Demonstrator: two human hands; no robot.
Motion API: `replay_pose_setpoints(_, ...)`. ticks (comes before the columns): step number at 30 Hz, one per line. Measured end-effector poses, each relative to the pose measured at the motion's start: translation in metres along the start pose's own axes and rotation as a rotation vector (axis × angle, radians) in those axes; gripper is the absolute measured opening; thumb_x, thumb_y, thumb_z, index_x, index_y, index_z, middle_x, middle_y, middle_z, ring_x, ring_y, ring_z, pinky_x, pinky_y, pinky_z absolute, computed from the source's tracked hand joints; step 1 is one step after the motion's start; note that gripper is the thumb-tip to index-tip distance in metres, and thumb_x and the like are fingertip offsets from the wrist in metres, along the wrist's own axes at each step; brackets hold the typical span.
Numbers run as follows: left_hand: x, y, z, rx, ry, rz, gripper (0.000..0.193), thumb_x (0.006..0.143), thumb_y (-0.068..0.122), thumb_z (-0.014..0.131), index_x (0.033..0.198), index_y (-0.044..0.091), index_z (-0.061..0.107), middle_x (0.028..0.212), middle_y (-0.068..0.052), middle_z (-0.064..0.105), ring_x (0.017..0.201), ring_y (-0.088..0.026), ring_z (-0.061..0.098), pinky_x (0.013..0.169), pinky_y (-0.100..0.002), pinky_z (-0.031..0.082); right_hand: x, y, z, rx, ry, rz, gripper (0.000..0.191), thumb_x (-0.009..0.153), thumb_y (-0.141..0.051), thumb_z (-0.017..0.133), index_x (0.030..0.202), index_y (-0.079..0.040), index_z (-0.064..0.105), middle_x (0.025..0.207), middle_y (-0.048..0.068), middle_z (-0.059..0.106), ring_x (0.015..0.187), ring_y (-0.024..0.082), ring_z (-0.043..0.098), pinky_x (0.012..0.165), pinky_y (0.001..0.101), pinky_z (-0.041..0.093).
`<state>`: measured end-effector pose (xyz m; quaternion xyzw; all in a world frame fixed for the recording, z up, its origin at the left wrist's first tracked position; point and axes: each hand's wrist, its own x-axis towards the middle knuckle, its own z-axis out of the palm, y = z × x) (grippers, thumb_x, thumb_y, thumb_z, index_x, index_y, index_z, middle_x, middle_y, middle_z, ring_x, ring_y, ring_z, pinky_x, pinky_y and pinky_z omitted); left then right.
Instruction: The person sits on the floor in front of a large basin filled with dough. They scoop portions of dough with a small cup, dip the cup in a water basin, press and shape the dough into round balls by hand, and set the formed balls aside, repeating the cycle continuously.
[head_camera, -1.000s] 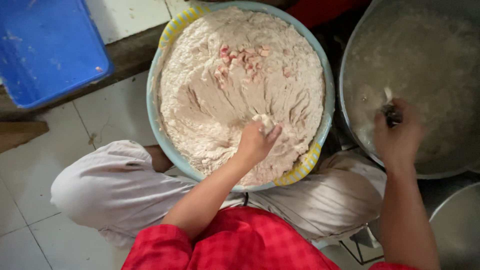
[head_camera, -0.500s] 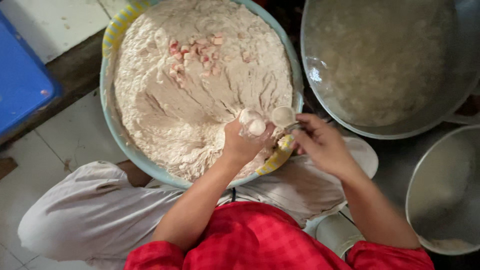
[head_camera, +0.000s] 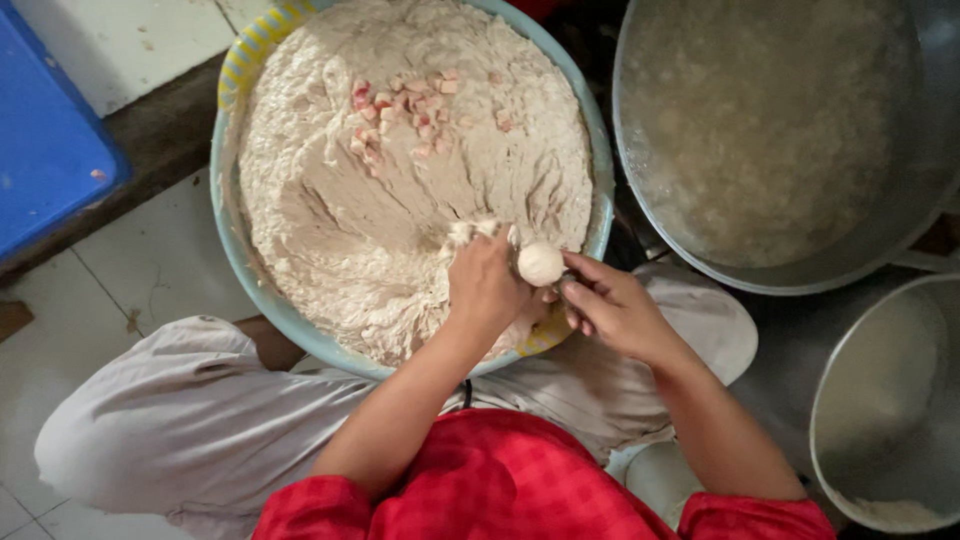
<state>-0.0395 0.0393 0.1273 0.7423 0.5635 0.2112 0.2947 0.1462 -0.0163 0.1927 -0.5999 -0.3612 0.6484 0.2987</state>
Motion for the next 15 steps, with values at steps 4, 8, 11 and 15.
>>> replay_pose_setpoints(4,0.003,-0.017,-0.014,-0.118,0.111,0.133,0.044,0.07,0.03,0.084,0.106,0.007,0.072,0.09,-0.024,0.067,0.078,-0.045,0.067,0.067,-0.049,0.055,0.0,0.012,-0.042,-0.047,0.169,0.011,0.032,0.102,-0.017,0.054,0.131,-0.005,0.064,0.081,0.0,0.066,0.057,0.007,0.05,0.049,0.0228,0.038)
replay_pose_setpoints(8,0.024,-0.042,-0.032,-0.141,0.019,0.056,0.032,0.083,0.04,0.085,0.081,0.011,0.071,0.067,-0.014,0.065,0.067,-0.039,0.068,0.063,-0.047,0.055,0.007,0.016,-0.108,-0.017,0.534,-0.189,0.021,0.112,-0.016,0.055,0.121,-0.003,0.068,0.085,0.003,0.065,0.065,0.008,0.051,0.056,0.0247,0.039)
replay_pose_setpoints(11,0.058,-0.061,-0.042,-0.008,0.387,0.255,0.03,0.09,0.037,0.082,0.083,0.011,0.067,0.069,-0.012,0.065,0.065,-0.035,0.067,0.064,-0.046,0.053,0.018,0.025,-0.154,-0.221,0.766,-0.231,0.042,0.107,-0.018,0.06,0.148,-0.01,0.061,0.109,0.004,0.069,0.081,0.009,0.058,0.067,0.0272,0.048)
replay_pose_setpoints(15,0.088,-0.07,-0.048,0.075,0.447,0.245,0.038,0.084,0.037,0.082,0.109,0.009,0.074,0.085,-0.018,0.069,0.072,-0.038,0.067,0.065,-0.046,0.053,0.016,0.056,-0.198,-1.057,0.939,0.0,0.048,0.107,-0.024,0.072,0.149,-0.005,0.059,0.125,0.024,0.071,0.109,0.042,0.07,0.086,0.0523,0.054)
